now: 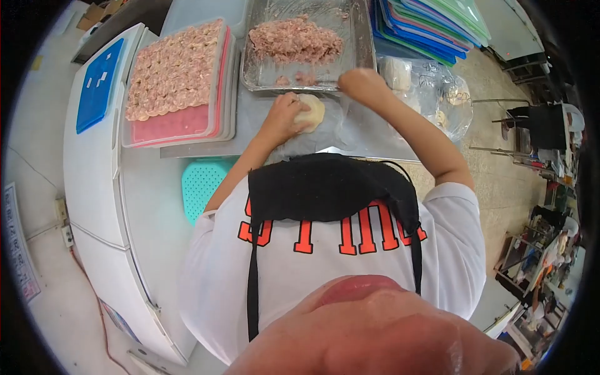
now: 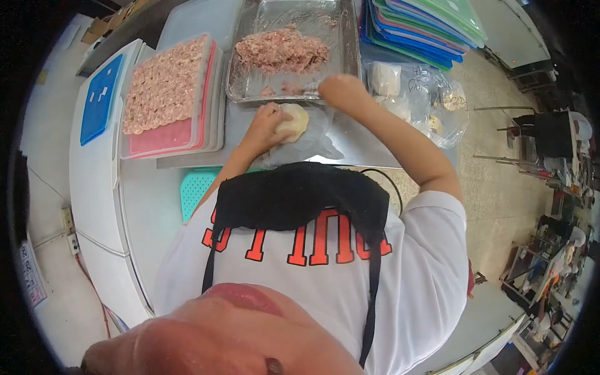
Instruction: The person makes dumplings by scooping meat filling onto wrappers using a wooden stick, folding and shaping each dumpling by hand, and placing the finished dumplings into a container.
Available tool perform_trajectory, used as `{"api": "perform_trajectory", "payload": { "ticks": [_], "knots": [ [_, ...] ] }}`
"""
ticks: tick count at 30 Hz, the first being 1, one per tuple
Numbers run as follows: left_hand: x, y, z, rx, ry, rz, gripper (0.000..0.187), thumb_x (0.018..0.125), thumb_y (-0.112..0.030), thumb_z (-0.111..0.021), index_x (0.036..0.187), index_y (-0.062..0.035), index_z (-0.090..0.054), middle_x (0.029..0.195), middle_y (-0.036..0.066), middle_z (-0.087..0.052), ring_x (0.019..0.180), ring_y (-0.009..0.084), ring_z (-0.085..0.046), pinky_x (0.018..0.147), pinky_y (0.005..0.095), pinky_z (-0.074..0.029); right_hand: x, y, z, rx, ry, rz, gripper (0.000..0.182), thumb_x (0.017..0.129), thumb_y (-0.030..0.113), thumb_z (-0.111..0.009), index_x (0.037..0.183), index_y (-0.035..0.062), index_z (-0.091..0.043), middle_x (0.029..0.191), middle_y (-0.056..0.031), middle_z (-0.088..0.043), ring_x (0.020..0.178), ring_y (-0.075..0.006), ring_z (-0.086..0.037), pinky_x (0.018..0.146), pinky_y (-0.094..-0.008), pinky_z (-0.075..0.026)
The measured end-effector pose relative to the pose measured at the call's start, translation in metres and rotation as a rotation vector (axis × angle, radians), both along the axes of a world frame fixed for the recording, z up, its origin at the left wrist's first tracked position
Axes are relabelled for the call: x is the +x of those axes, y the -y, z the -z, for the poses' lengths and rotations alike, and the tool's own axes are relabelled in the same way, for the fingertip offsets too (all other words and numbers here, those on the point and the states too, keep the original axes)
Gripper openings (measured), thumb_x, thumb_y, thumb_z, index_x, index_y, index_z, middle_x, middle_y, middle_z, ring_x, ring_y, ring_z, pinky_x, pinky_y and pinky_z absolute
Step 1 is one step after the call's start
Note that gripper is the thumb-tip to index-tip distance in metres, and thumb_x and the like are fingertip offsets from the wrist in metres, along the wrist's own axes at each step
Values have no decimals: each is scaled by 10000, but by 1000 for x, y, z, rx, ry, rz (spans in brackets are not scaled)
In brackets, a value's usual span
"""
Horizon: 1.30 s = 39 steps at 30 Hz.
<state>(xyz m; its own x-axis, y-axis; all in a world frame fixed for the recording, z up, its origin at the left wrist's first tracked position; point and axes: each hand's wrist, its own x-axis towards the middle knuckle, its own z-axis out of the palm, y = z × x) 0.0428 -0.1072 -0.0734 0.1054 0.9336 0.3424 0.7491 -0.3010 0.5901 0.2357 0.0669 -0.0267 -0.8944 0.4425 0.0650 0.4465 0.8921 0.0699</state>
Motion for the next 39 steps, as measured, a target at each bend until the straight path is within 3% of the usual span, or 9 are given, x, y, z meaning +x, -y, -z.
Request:
{"api": "perform_trajectory", "payload": {
  "ticks": [13, 15, 20, 22, 28, 30, 33, 36, 39],
  "knots": [
    [26, -2, -6, 38, -142, -343, 375, 712, -214, -729, 1043, -68, -632, 993, 138, -571, 977, 326, -530, 878, 402, -419, 6, -38, 17, -76, -190, -274, 132, 728, 122, -577, 697, 36, -673, 681, -150, -647, 643, -330, -650, 573, -436, -515],
    [7, 5, -3, -116, 154, -302, 384, 716, -153, -719, 1077, -56, -631, 992, 146, -571, 970, 331, -536, 859, 398, -431, 5, -44, 9, -199, 212, -163, 190, 782, 171, -587, 886, 38, -676, 816, -147, -656, 780, -308, -651, 673, -429, -515],
    [-9, 25, -42, -145, 123, -398, 371, 769, -121, -687, 1121, -30, -610, 1030, 124, -616, 1008, 276, -576, 895, 355, -442, 13, -41, -43, -203, -15, -51, 433, 857, 365, -602, 1177, 76, -563, 1152, -156, -579, 1128, -317, -524, 866, -442, -458],
    [-4, 24, -59, -237, 721, -469, 380, 825, -140, -671, 1172, -16, -578, 1060, 86, -619, 1063, 186, -561, 911, 319, -439, 7, -23, -53, -581, -439, -280, 459, 878, 356, -606, 1227, 65, -543, 1138, -123, -593, 1106, -267, -541, 873, -389, -456],
    [31, -25, -72, -171, 1346, -115, 553, 884, -269, -624, 1350, -54, -420, 1238, 111, -541, 1156, 197, -515, 969, 350, -416, -30, -17, -28, -1405, -626, -149, 466, 889, 357, -628, 1197, 13, -563, 1052, -108, -638, 935, -196, -603, 791, -326, -481],
    [42, -37, -81, -161, 1650, -33, 634, 896, -389, -558, 1383, -38, -353, 1292, 139, -504, 1197, 257, -489, 1010, 404, -382, -34, -22, -30, -1339, -637, -65, 391, 856, 275, -657, 1148, 25, -589, 973, -119, -659, 860, -257, -640, 742, -361, -507],
    [26, -45, -79, -252, 2034, 37, 796, 887, -594, -431, 1432, -39, -263, 1377, 178, -430, 1267, 339, -426, 1068, 482, -317, -49, 28, -35, -195, -497, -144, 406, 747, 158, -670, 1123, 29, -584, 923, -189, -656, 828, -383, -635, 717, -446, -517],
    [7, -57, -56, -381, 2134, 247, 891, 831, -732, -372, 1453, -106, -251, 1454, 181, -330, 1334, 356, -334, 1086, 550, -261, -49, 77, -49, -295, -485, -446, 431, 755, 153, -653, 1170, 71, -571, 888, -188, -658, 821, -369, -643, 713, -428, -516],
    [10, -46, -77, -461, 2218, 229, 900, 816, -767, -335, 1445, -125, -282, 1477, 165, -303, 1342, 359, -325, 1032, 667, -243, -57, 13, -48, -580, -354, -86, 428, 752, 137, -627, 1176, 114, -569, 890, -185, -657, 843, -366, -646, 721, -427, -515]
  ]
}}
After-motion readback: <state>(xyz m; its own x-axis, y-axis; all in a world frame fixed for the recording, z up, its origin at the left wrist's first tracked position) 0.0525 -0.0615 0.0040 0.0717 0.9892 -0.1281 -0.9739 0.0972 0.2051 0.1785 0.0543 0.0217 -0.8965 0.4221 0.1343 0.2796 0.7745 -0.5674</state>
